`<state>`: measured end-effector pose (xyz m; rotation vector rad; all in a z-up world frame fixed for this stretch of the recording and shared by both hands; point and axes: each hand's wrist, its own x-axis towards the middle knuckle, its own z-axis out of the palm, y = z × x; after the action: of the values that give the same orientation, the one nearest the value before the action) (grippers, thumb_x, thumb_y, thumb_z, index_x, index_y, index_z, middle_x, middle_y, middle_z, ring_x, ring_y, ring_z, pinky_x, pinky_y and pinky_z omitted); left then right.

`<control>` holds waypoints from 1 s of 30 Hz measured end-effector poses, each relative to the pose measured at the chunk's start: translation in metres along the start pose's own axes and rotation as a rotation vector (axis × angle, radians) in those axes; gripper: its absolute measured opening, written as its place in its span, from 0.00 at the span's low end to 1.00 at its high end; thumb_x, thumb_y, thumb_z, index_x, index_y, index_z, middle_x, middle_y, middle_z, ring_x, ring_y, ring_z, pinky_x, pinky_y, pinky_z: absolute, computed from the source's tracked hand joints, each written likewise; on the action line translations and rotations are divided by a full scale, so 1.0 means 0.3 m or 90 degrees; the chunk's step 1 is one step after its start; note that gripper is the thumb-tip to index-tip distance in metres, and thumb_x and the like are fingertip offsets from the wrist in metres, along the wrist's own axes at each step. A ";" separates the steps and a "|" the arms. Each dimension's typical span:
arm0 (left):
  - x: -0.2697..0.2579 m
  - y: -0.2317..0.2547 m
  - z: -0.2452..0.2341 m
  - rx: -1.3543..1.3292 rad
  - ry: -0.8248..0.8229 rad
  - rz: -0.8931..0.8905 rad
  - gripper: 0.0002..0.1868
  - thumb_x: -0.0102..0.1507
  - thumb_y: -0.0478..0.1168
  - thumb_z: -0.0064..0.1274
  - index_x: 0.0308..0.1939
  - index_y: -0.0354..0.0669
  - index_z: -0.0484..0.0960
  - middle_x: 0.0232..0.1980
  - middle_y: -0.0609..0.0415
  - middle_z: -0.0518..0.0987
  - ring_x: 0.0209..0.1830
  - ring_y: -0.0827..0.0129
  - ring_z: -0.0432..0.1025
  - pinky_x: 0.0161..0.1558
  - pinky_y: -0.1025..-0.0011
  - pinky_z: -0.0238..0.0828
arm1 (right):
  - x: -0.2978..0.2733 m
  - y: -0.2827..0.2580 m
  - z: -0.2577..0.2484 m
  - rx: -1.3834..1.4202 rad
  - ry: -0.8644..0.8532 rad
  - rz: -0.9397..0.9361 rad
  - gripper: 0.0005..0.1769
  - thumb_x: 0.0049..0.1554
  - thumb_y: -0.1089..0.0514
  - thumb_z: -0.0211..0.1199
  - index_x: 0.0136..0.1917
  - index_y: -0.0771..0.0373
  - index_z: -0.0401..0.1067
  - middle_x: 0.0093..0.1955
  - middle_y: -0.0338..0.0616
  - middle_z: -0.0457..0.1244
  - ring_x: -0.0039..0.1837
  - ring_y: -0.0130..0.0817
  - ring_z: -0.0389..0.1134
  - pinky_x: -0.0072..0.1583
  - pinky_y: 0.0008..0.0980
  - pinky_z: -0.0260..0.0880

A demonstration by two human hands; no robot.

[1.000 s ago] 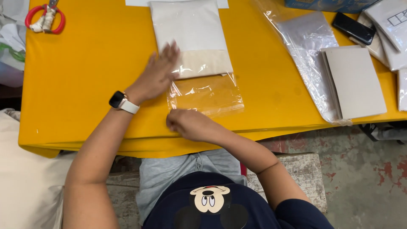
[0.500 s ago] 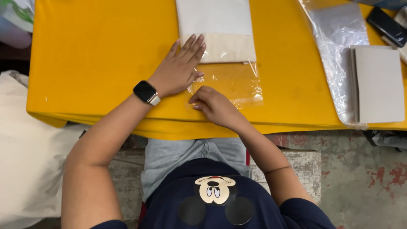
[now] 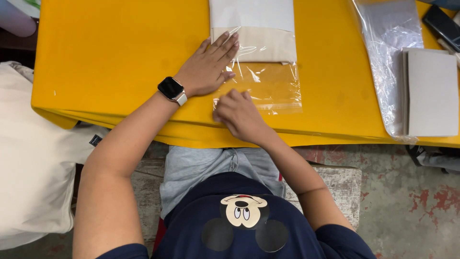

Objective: Folding a t-shirt using a cardboard template and placing it into a plastic bag for packaging.

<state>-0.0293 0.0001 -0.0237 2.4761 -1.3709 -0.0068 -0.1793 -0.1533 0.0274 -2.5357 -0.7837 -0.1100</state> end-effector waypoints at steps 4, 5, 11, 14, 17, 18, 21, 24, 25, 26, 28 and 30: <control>-0.003 0.005 -0.033 -0.028 -0.023 -0.004 0.38 0.75 0.56 0.33 0.82 0.41 0.44 0.86 0.52 0.39 0.85 0.59 0.33 0.77 0.48 0.36 | -0.234 0.040 -0.149 -0.041 0.020 -0.061 0.07 0.66 0.56 0.55 0.46 0.56 0.68 0.47 0.38 0.62 0.53 0.41 0.60 0.56 0.41 0.53; 0.000 0.014 -0.048 -0.052 -0.047 -0.015 0.38 0.75 0.56 0.31 0.82 0.41 0.42 0.86 0.52 0.37 0.85 0.60 0.31 0.78 0.49 0.33 | -0.314 0.072 -0.189 0.008 0.072 0.016 0.06 0.65 0.57 0.57 0.44 0.55 0.70 0.45 0.37 0.64 0.53 0.39 0.61 0.59 0.40 0.56; 0.000 0.018 -0.055 -0.060 -0.065 -0.021 0.38 0.75 0.55 0.32 0.83 0.43 0.40 0.86 0.52 0.35 0.85 0.60 0.29 0.79 0.49 0.30 | -0.204 0.036 -0.195 0.081 0.105 0.066 0.08 0.65 0.60 0.61 0.57 0.61 0.75 0.53 0.45 0.66 0.58 0.44 0.66 0.62 0.40 0.61; -0.001 0.010 -0.034 -0.038 -0.038 -0.008 0.38 0.74 0.53 0.34 0.83 0.42 0.41 0.86 0.52 0.37 0.85 0.61 0.31 0.78 0.49 0.33 | -0.070 0.046 -0.074 0.115 0.089 -0.019 0.04 0.65 0.60 0.59 0.53 0.60 0.74 0.53 0.41 0.67 0.57 0.44 0.67 0.58 0.42 0.64; 0.003 0.015 -0.037 -0.031 -0.038 -0.012 0.37 0.74 0.52 0.36 0.82 0.41 0.44 0.86 0.52 0.39 0.85 0.60 0.33 0.77 0.48 0.36 | -0.003 0.019 -0.011 0.209 0.088 0.009 0.04 0.59 0.68 0.63 0.49 0.64 0.74 0.48 0.45 0.64 0.52 0.43 0.68 0.55 0.37 0.68; 0.001 0.010 -0.031 -0.029 -0.037 -0.016 0.37 0.74 0.52 0.36 0.82 0.41 0.44 0.86 0.52 0.39 0.85 0.60 0.33 0.77 0.48 0.36 | 0.005 0.018 0.008 0.211 0.086 0.006 0.04 0.59 0.68 0.63 0.49 0.64 0.74 0.48 0.45 0.64 0.52 0.43 0.68 0.55 0.37 0.68; 0.004 0.002 -0.023 -0.020 -0.023 0.004 0.36 0.74 0.52 0.36 0.82 0.39 0.47 0.86 0.51 0.41 0.85 0.59 0.36 0.76 0.48 0.40 | 0.011 0.023 0.044 0.203 0.109 -0.012 0.02 0.59 0.68 0.63 0.43 0.64 0.74 0.47 0.43 0.61 0.49 0.41 0.66 0.51 0.38 0.67; 0.006 0.003 -0.027 -0.044 -0.037 -0.001 0.34 0.75 0.52 0.28 0.82 0.41 0.45 0.86 0.52 0.40 0.85 0.59 0.35 0.77 0.47 0.37 | -0.046 0.014 0.010 0.062 0.126 -0.104 0.07 0.66 0.59 0.55 0.46 0.56 0.72 0.48 0.41 0.60 0.48 0.44 0.56 0.50 0.42 0.53; 0.005 0.001 -0.021 -0.029 -0.024 0.005 0.35 0.75 0.52 0.31 0.82 0.41 0.45 0.86 0.52 0.41 0.85 0.58 0.36 0.77 0.48 0.37 | -0.089 -0.007 -0.020 0.044 0.095 -0.111 0.08 0.67 0.57 0.54 0.47 0.58 0.71 0.48 0.42 0.60 0.49 0.44 0.56 0.51 0.42 0.54; 0.004 -0.001 -0.013 -0.013 -0.010 0.011 0.36 0.74 0.52 0.33 0.82 0.41 0.46 0.86 0.51 0.43 0.85 0.57 0.36 0.77 0.48 0.38 | -0.133 -0.028 -0.051 0.026 0.064 -0.119 0.09 0.67 0.56 0.53 0.48 0.61 0.70 0.47 0.43 0.60 0.49 0.45 0.57 0.52 0.43 0.55; 0.005 0.008 -0.032 -0.022 -0.024 0.014 0.36 0.74 0.51 0.32 0.82 0.40 0.44 0.86 0.50 0.41 0.85 0.57 0.36 0.77 0.47 0.38 | -0.254 -0.009 -0.091 0.061 0.113 -0.060 0.08 0.66 0.57 0.55 0.48 0.60 0.72 0.47 0.44 0.61 0.50 0.44 0.59 0.53 0.42 0.57; 0.007 0.012 -0.040 -0.034 -0.043 0.014 0.36 0.74 0.51 0.31 0.82 0.39 0.43 0.86 0.50 0.40 0.85 0.56 0.35 0.77 0.46 0.37 | -0.313 0.003 -0.132 0.100 0.162 0.002 0.07 0.66 0.58 0.57 0.48 0.60 0.73 0.47 0.45 0.62 0.51 0.43 0.62 0.54 0.41 0.59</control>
<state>-0.0293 -0.0004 -0.0110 2.4375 -1.4074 -0.1218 -0.2546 -0.2204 0.0420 -2.3166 -0.6612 -0.3483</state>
